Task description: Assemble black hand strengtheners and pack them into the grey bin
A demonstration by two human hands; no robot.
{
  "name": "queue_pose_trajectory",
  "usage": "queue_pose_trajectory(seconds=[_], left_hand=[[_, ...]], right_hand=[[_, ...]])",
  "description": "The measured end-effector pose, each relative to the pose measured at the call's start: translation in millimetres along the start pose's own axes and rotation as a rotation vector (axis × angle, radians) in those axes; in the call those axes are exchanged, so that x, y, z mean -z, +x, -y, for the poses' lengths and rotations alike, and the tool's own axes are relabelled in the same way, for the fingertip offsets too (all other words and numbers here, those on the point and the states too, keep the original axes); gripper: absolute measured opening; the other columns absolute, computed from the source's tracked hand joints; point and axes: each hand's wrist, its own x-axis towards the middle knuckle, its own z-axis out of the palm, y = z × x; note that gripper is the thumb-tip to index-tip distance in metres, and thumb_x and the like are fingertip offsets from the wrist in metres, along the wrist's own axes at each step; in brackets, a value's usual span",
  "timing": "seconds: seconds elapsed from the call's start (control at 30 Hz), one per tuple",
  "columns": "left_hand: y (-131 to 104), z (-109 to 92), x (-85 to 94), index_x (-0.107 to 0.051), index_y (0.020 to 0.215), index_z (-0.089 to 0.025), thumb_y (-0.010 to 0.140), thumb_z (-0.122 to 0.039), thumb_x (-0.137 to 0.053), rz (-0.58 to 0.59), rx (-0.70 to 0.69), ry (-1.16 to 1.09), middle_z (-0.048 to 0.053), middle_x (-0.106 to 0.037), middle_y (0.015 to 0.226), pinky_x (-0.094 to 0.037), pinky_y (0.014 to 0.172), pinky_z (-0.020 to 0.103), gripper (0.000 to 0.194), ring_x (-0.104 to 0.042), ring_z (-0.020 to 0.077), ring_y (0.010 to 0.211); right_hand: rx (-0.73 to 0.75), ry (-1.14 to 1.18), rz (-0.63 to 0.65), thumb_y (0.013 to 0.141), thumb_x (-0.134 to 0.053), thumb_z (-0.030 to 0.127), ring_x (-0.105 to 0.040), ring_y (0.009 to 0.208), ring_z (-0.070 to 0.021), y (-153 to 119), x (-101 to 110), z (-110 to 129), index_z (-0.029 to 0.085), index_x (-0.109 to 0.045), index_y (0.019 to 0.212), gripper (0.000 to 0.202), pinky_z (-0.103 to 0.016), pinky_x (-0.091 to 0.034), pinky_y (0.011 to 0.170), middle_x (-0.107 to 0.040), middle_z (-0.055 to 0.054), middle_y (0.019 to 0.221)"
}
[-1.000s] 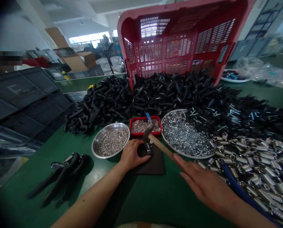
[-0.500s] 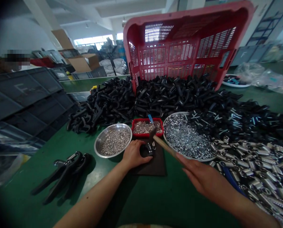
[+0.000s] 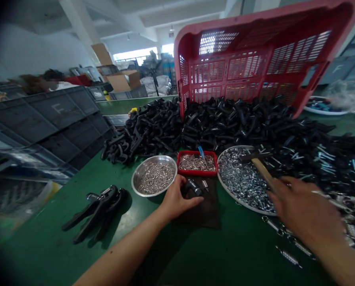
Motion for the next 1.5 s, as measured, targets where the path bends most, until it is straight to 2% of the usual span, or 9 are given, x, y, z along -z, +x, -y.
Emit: queue_pose_trajectory(seconds=[0.07,0.13,0.2,0.27,0.4,0.57,0.63,0.8,1.5], left_hand=[[-4.4,4.1,0.5,-0.04,0.09,-0.019,0.053,-0.055,-0.067,0.056,-0.002,0.0,-0.001,-0.05,0.077,-0.039,0.064,0.026,0.058,-0.05,0.0141,0.069],[-9.1,8.5,1.6,-0.04,0.093,-0.019,0.055,-0.051,-0.068,0.115,-0.013,-0.025,-0.001,-0.05,0.078,-0.039,0.064,0.026,0.056,-0.049,0.014,0.07],[-13.4,11.9,4.2,-0.039,0.095,-0.019,0.058,-0.046,-0.068,0.173,-0.026,-0.095,0.0,-0.051,0.081,-0.039,0.064,0.025,0.054,-0.049,0.0134,0.072],[-16.7,13.8,7.9,-0.038,0.096,-0.019,0.06,-0.041,-0.068,0.222,-0.031,-0.197,0.0,-0.051,0.085,-0.04,0.064,0.024,0.053,-0.049,0.013,0.074],[-18.6,14.6,13.7,-0.039,0.097,-0.018,0.061,-0.035,-0.068,0.265,-0.002,-0.385,0.002,-0.051,0.089,-0.041,0.068,0.024,0.049,-0.049,0.0136,0.08],[-15.6,12.2,11.5,-0.043,0.098,-0.017,0.063,-0.036,-0.065,0.335,-0.011,-0.488,0.004,-0.051,0.093,-0.042,0.073,0.026,0.046,-0.049,0.016,0.086],[-15.5,12.1,9.2,-0.042,0.099,-0.017,0.062,-0.037,-0.065,0.353,-0.024,-0.481,0.004,-0.051,0.094,-0.042,0.073,0.026,0.048,-0.049,0.0165,0.086],[-19.2,13.3,8.8,-0.04,0.099,-0.018,0.062,-0.036,-0.067,0.362,-0.061,-0.452,0.003,-0.051,0.092,-0.042,0.07,0.025,0.049,-0.049,0.0146,0.081],[-15.8,7.1,15.7,-0.04,0.096,-0.018,0.059,-0.039,-0.067,0.348,-0.151,-0.243,0.003,-0.053,0.086,-0.041,0.062,0.024,0.05,-0.05,0.0141,0.074]], right_hand=[[0.186,0.068,0.17,0.082,-0.033,0.039,-0.057,0.093,-0.0259,4.2,-11.4,52.0,0.016,-0.063,0.1,0.042,-0.041,-0.041,0.084,-0.063,-0.013,0.103],[0.198,0.177,0.338,0.086,-0.029,0.032,-0.059,0.089,-0.0214,16.3,-30.4,99.5,0.017,-0.064,0.098,0.04,-0.035,-0.042,0.082,-0.065,-0.011,0.098],[0.153,0.188,0.436,0.083,-0.038,0.03,-0.059,0.085,-0.0236,32.4,-51.1,131.0,0.014,-0.065,0.09,0.032,-0.036,-0.042,0.079,-0.065,-0.013,0.091],[0.125,0.215,0.478,0.076,-0.05,0.027,-0.059,0.084,-0.025,45.3,-67.2,145.1,0.013,-0.064,0.084,0.021,-0.036,-0.042,0.076,-0.064,-0.014,0.087],[0.104,0.356,0.541,0.069,-0.059,0.024,-0.057,0.068,-0.0164,47.9,-72.0,144.6,0.014,-0.059,0.077,0.013,-0.027,-0.043,0.061,-0.062,-0.006,0.072],[-0.255,1.303,0.711,0.069,-0.062,0.037,-0.043,0.046,-0.005,30.3,-42.0,148.4,0.017,-0.051,0.092,0.032,-0.015,-0.029,0.035,-0.049,0.005,0.063],[-0.318,1.429,0.707,0.065,-0.067,0.038,-0.042,0.045,-0.004,26.8,-33.5,153.8,0.016,-0.053,0.091,0.037,-0.014,-0.03,0.034,-0.048,0.006,0.061],[-0.357,1.36,0.674,0.059,-0.072,0.037,-0.044,0.045,-0.0043,25.0,-34.3,157.5,0.014,-0.054,0.075,0.034,-0.014,-0.033,0.033,-0.049,0.005,0.056],[-0.466,1.506,0.572,0.057,-0.073,0.037,-0.041,0.041,-0.0027,16.0,-32.8,164.5,0.016,-0.053,0.072,0.033,-0.013,-0.025,0.03,-0.048,0.006,0.055]])
